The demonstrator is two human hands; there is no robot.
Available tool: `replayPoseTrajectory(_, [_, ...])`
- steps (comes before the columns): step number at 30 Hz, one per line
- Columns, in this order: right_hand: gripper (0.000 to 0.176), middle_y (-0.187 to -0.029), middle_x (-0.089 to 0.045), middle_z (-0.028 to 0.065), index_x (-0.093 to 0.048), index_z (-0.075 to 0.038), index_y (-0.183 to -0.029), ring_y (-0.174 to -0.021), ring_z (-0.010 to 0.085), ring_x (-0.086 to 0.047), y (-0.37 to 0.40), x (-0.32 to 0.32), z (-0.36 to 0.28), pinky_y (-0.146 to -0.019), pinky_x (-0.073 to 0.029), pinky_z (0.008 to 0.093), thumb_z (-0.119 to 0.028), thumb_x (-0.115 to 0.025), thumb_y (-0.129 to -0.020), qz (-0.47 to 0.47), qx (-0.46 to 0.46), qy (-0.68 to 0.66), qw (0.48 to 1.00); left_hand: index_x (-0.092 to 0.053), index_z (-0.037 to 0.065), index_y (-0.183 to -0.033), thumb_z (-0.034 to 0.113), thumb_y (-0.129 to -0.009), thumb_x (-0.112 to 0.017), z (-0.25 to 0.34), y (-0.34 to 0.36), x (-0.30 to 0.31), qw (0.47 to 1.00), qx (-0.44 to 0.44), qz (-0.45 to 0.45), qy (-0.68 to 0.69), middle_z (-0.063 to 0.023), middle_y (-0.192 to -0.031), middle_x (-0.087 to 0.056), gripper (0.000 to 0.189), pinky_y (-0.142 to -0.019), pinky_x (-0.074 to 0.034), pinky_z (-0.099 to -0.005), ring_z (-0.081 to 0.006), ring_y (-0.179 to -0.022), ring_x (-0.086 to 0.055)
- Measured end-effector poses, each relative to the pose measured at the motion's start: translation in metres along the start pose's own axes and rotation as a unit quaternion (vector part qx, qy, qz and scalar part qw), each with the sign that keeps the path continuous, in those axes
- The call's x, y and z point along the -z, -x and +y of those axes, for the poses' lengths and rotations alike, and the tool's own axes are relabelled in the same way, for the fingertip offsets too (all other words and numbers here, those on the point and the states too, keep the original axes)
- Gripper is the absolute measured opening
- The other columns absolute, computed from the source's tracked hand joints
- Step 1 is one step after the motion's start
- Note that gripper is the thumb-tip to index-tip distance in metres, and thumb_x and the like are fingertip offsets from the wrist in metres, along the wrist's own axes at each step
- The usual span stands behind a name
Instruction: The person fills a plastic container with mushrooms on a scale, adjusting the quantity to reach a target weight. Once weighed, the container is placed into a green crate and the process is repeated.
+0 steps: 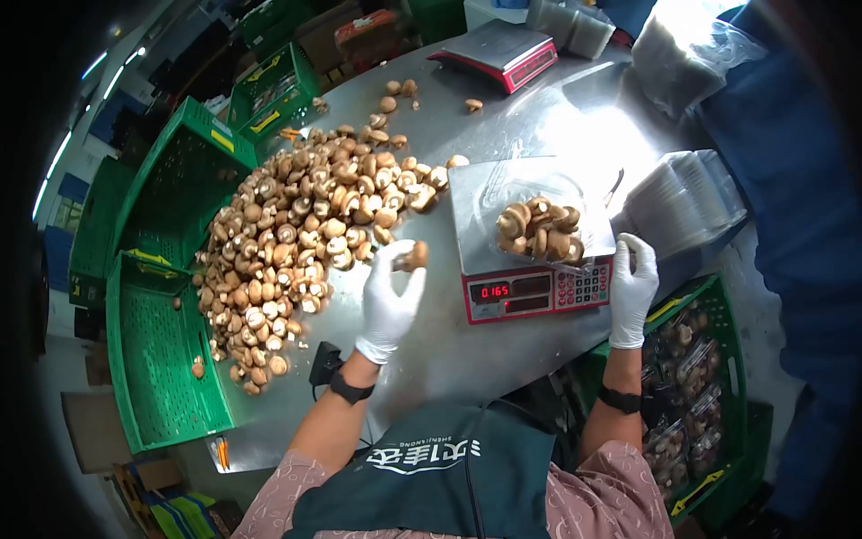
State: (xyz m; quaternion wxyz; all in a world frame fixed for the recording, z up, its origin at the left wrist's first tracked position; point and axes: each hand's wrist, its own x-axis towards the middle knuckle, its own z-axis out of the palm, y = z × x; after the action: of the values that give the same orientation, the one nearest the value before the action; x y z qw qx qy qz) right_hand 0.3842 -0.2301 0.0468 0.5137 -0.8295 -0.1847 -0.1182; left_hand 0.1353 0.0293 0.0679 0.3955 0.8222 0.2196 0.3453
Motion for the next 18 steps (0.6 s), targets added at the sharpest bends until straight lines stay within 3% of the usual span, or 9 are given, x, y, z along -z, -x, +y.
replayPoseTrajectory(2, [0.018, -0.102, -0.072, 0.0082, -0.071, 0.000, -0.112, -0.092, 0.0149, -0.065, -0.001, -0.006, 0.001, -0.084, -0.052, 0.0305, -0.013, -0.066, -0.100, -0.004, 0.033, 0.002, 0.999, -0.059, 0.003, -0.128, 0.002, -0.090, -0.070, 0.006, -0.016, -0.031, 0.999, -0.027, -0.016, 0.017, -0.0103, -0.111, -0.067, 0.040, -0.092, -0.052, -0.0340, -0.0210, -0.102, -0.066])
replayPoseTrajectory(3, [0.017, -0.102, -0.071, 0.0093, -0.070, 0.000, -0.111, -0.094, 0.0165, -0.066, -0.003, -0.008, 0.000, -0.085, -0.052, 0.0311, -0.011, -0.066, -0.099, -0.012, 0.029, 0.003, 1.000, -0.059, 0.003, -0.128, 0.002, -0.088, -0.071, 0.007, -0.028, -0.045, 0.996, -0.085, -0.020, -0.003, -0.0118, -0.113, -0.067, 0.042, -0.093, -0.052, -0.0347, -0.0227, -0.104, -0.065])
replayPoseTrajectory(7, [0.016, -0.103, -0.069, 0.0120, -0.070, 0.001, -0.108, -0.096, 0.0208, -0.067, -0.013, -0.018, -0.001, -0.087, -0.052, 0.0322, -0.011, -0.067, -0.097, -0.041, 0.006, -0.030, 0.999, -0.059, 0.005, -0.128, 0.011, -0.087, -0.071, 0.028, -0.066, -0.093, 0.986, -0.149, -0.061, -0.038, -0.0169, -0.118, -0.065, 0.043, -0.097, -0.050, -0.0442, -0.0369, -0.109, -0.063])
replayPoseTrajectory(8, [0.016, -0.103, -0.068, 0.0125, -0.070, 0.001, -0.108, -0.096, 0.0217, -0.067, -0.017, -0.021, 0.003, -0.087, -0.052, 0.0326, -0.010, -0.067, -0.097, -0.048, 0.007, -0.037, 0.998, -0.059, 0.005, -0.129, 0.011, -0.088, -0.070, 0.028, -0.071, -0.104, 0.983, -0.138, -0.101, -0.072, -0.0173, -0.119, -0.065, 0.043, -0.100, -0.048, -0.0453, -0.0375, -0.111, -0.062])
replayPoseTrajectory(10, [0.016, -0.103, -0.068, 0.0129, -0.070, 0.001, -0.107, -0.095, 0.0221, -0.067, -0.023, -0.027, 0.003, -0.086, -0.052, 0.0327, -0.010, -0.067, -0.096, -0.045, 0.010, -0.054, 0.998, -0.059, 0.004, -0.131, 0.010, -0.086, -0.069, 0.026, -0.086, -0.123, 0.967, -0.213, -0.129, -0.042, -0.0183, -0.119, -0.065, 0.046, -0.101, -0.046, -0.0476, -0.0386, -0.114, -0.061])
replayPoseTrajectory(11, [0.016, -0.102, -0.068, 0.0133, -0.070, 0.001, -0.107, -0.095, 0.0226, -0.067, -0.027, -0.030, 0.005, -0.086, -0.052, 0.0329, -0.010, -0.067, -0.096, -0.044, 0.015, -0.070, 0.997, -0.056, 0.003, -0.138, 0.008, -0.086, -0.068, 0.024, -0.090, -0.126, 0.961, -0.178, -0.211, -0.017, -0.0209, -0.130, -0.062, 0.053, -0.107, -0.043, -0.0474, -0.0394, -0.123, -0.057])
replayPoseTrajectory(14, [0.018, -0.109, -0.069, 0.0091, -0.066, 0.003, -0.115, -0.100, 0.0145, -0.066, -0.036, -0.035, 0.016, -0.090, -0.053, 0.0299, -0.007, -0.064, -0.100, -0.074, 0.015, -0.064, 0.995, -0.052, 0.003, -0.144, 0.007, -0.087, -0.066, 0.023, -0.091, -0.130, 0.948, -0.261, -0.180, -0.039, -0.0239, -0.142, -0.055, 0.059, -0.112, -0.039, -0.0463, -0.0406, -0.132, -0.051])
replayPoseTrajectory(16, [0.020, -0.108, -0.069, 0.0092, -0.066, 0.004, -0.116, -0.100, 0.0145, -0.067, -0.041, -0.035, 0.012, -0.089, -0.053, 0.0293, -0.008, -0.064, -0.100, -0.077, 0.006, -0.065, 0.995, -0.046, 0.000, -0.150, 0.007, -0.094, -0.061, 0.018, -0.088, -0.123, 0.956, -0.211, -0.206, -0.007, -0.0242, -0.152, -0.047, 0.059, -0.119, -0.032, -0.0446, -0.0383, -0.142, -0.044])
replayPoseTrajectory(18, [0.021, -0.106, -0.070, 0.0085, -0.066, 0.003, -0.117, -0.099, 0.0141, -0.066, -0.046, -0.034, 0.006, -0.088, -0.053, 0.0289, -0.010, -0.064, -0.101, -0.071, -0.029, -0.081, 0.994, -0.045, -0.002, -0.148, 0.008, -0.099, -0.056, 0.011, -0.085, -0.119, 0.979, -0.100, -0.116, 0.134, -0.0247, -0.151, -0.047, 0.051, -0.119, -0.033, -0.0464, -0.0405, -0.144, -0.042])
